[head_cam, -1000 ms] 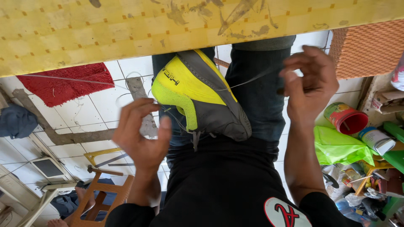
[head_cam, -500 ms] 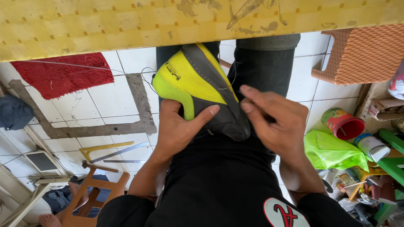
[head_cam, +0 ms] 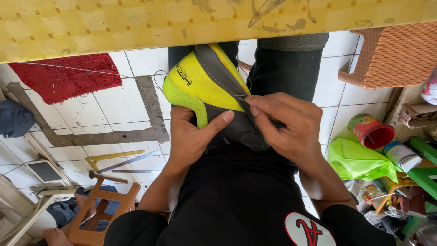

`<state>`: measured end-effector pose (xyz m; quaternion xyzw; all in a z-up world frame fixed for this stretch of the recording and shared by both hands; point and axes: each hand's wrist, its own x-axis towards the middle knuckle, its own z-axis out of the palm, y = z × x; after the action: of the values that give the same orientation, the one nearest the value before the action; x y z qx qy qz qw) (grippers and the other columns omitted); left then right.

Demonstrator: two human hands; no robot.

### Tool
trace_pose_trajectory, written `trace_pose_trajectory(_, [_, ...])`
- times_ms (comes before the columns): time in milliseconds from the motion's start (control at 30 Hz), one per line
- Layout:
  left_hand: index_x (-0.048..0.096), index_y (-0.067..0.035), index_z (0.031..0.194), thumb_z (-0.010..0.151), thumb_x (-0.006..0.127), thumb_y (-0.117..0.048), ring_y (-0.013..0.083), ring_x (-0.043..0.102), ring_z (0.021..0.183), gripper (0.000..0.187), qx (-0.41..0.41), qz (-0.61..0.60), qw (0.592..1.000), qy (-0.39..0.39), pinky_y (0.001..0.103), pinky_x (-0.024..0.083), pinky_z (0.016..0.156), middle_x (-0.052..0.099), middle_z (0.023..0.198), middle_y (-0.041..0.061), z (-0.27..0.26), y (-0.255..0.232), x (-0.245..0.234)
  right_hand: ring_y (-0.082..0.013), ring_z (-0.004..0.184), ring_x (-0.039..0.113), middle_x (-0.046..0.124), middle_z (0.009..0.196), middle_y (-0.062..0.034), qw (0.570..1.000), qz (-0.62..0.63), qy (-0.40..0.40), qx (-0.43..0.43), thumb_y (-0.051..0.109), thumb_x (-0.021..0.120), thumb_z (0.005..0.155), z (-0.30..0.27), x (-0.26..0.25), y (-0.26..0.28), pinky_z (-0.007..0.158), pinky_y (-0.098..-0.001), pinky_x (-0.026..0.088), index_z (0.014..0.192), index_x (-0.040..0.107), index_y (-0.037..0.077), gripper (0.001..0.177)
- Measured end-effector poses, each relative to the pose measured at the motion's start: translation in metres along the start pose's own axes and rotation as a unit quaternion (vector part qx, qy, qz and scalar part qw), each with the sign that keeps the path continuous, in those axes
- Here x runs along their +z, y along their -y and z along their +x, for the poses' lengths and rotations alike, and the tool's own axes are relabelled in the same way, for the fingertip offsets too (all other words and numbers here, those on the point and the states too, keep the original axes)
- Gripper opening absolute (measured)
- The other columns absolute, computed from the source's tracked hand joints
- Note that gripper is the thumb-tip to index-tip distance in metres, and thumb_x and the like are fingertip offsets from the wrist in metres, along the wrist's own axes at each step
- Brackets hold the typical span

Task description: The person is sewing a yellow and grey shoe using a needle and thread. They hold the shoe in their left hand and use their right hand to push the needle through the material and pull the thread tight.

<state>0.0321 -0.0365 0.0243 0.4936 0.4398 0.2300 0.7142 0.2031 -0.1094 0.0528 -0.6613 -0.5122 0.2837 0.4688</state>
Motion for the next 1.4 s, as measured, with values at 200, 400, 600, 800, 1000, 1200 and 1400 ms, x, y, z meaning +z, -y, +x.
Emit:
trace_pose_trajectory(200, [0.071,0.003,0.102,0.078,0.082,-0.005,0.0154,0.066,0.089,0.028,0.012,-0.002,1.0,0.012,0.04,0.055,0.089,0.074,0.092,0.013,0.002,-0.001,-0.001,-0.0205,0.046,0.062,0.07,0.072,-0.0161,1.0,0.017,0.002,0.018,-0.013,0.067,0.084,-0.001,0.0,-0.002,0.036,-0.027,0.044,0.097,0.075,-0.004,0.018])
trace_pose_trajectory(400, [0.071,0.003,0.102,0.078,0.08,-0.003,0.0141,0.065,0.089,0.027,0.021,-0.016,1.0,0.001,0.04,0.055,0.09,0.074,0.093,0.012,0.002,-0.005,0.003,-0.0177,0.038,0.055,0.069,0.07,-0.0179,0.999,0.026,0.01,0.016,-0.014,0.066,0.084,0.001,-0.002,-0.003,0.032,-0.0258,0.038,0.096,0.074,-0.006,0.016])
trace_pose_trajectory(600, [0.072,0.002,0.1,0.079,0.081,-0.003,0.0137,0.065,0.089,0.024,0.03,-0.008,1.0,0.002,0.039,0.054,0.089,0.074,0.091,0.012,0.002,-0.004,0.003,-0.0159,0.04,0.056,0.07,0.071,-0.0175,0.999,0.028,0.025,0.025,-0.014,0.065,0.084,0.005,-0.005,0.001,0.033,-0.0253,0.039,0.095,0.075,-0.004,0.018])
trace_pose_trajectory(800, [0.072,0.002,0.101,0.079,0.081,-0.004,0.013,0.064,0.089,0.025,0.027,-0.013,1.0,0.0,0.039,0.054,0.09,0.074,0.092,0.011,0.002,-0.004,0.003,-0.0157,0.038,0.055,0.069,0.069,-0.0174,0.998,0.034,0.046,0.034,-0.013,0.066,0.084,0.009,-0.009,-0.004,0.032,-0.0251,0.037,0.094,0.075,-0.004,0.017])
trace_pose_trajectory(1000, [0.073,0.002,0.098,0.078,0.081,-0.004,0.0117,0.064,0.086,0.023,0.004,-0.017,1.0,-0.001,0.037,0.054,0.088,0.074,0.089,0.01,0.002,-0.003,0.001,-0.0155,0.036,0.053,0.069,0.068,-0.0172,0.996,0.043,0.072,0.043,-0.013,0.067,0.083,0.012,-0.012,-0.009,0.031,-0.0248,0.035,0.093,0.076,-0.003,0.016])
trace_pose_trajectory(1200, [0.072,0.002,0.099,0.078,0.082,-0.004,0.0118,0.064,0.086,0.024,-0.002,-0.024,1.0,-0.004,0.037,0.054,0.088,0.074,0.09,0.01,0.003,-0.005,0.002,-0.0142,0.043,0.054,0.07,0.071,-0.0143,0.996,0.005,0.077,0.041,-0.011,0.066,0.085,0.008,-0.013,-0.005,0.036,-0.0245,0.036,0.093,0.075,-0.002,0.015])
trace_pose_trajectory(1400, [0.073,0.001,0.096,0.079,0.081,-0.004,0.0087,0.062,0.083,0.019,0.008,-0.005,1.0,-0.003,0.033,0.054,0.084,0.074,0.084,0.007,0.003,-0.015,0.005,-0.0155,0.065,0.065,0.073,0.087,-0.008,0.987,-0.123,0.099,0.007,-0.006,0.065,0.091,0.007,-0.015,0.007,0.055,-0.026,0.045,0.098,0.075,0.003,0.014])
